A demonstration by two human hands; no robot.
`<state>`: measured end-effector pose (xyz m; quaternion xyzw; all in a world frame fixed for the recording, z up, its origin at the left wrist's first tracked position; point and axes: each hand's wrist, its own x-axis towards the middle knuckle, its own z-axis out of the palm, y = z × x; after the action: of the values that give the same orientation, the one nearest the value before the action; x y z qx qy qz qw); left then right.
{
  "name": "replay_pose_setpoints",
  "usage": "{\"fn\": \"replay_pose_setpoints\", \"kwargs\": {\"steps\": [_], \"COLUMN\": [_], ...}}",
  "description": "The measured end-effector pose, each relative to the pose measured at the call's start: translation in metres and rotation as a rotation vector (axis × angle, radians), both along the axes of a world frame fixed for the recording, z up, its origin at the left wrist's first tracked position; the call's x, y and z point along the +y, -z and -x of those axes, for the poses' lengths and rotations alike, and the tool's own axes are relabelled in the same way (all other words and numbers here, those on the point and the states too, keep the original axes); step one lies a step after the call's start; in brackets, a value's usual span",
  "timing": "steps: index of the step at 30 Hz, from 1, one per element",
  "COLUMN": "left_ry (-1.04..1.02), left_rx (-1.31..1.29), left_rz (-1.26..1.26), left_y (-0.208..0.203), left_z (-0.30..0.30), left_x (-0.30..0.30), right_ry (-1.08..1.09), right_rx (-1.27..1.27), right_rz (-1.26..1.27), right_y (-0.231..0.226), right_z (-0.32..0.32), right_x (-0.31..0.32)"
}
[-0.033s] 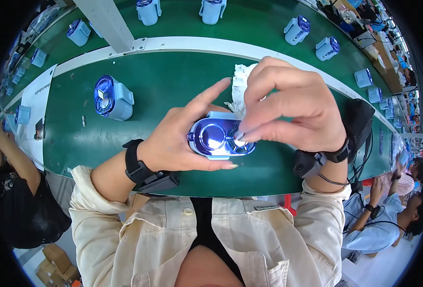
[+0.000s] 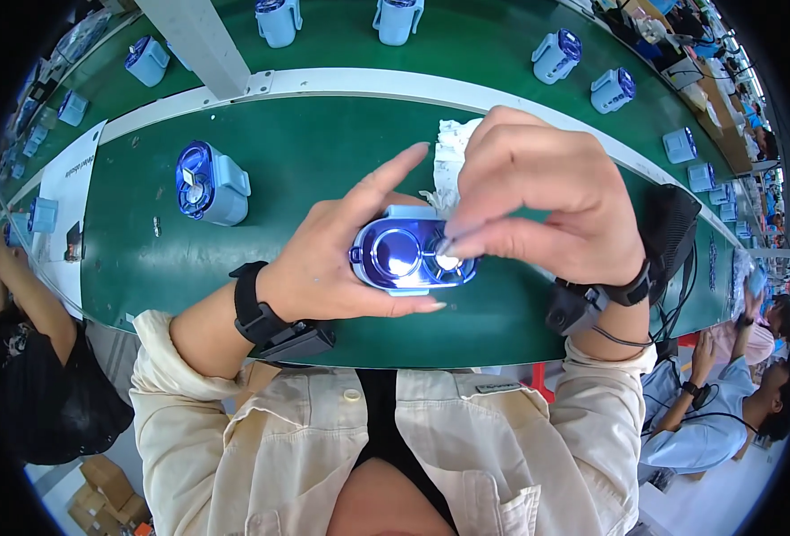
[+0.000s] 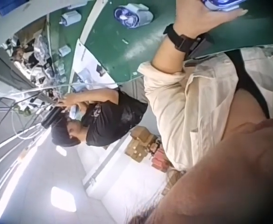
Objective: The person wipes the top of a blue and white device with a cloth, inserts a small white component into a slot, and presses it down by hand. They repeat this process for several devices, placing each finished item back onto the conveyor belt.
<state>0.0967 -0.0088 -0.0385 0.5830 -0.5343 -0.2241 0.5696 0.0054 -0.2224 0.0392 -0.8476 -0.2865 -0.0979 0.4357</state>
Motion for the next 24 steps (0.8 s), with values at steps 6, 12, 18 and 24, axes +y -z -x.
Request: {"fn": "replay_pose_setpoints", "kwargs": {"steps": [6, 12, 18, 24], "left_ry": [-0.416, -0.630, -0.695, -0.734], "left_rx": [-0.373, -0.595, -0.658, -0.721], "left_rz": [0.020, 0.121, 0.094, 0.082], "left_y": [0.003, 0.005, 0.003, 0.005], "left_z": [0.006, 0.004, 0.004, 0.004], "left_x": [0.003, 0.000, -0.001, -0.001], "right_ry": [0.428, 0.551, 0.640, 0.695], "right_rx": [0.267, -0.047, -0.327, -0.465], "right_rz": [-0.343, -0.107, 0.028, 0.119], "right_y": [0.008, 0.020, 0.032, 0.041], "right_z": [0.011, 0.012, 0.010, 0.006], "right_x": [0.031, 0.045, 0.053, 0.059]}}
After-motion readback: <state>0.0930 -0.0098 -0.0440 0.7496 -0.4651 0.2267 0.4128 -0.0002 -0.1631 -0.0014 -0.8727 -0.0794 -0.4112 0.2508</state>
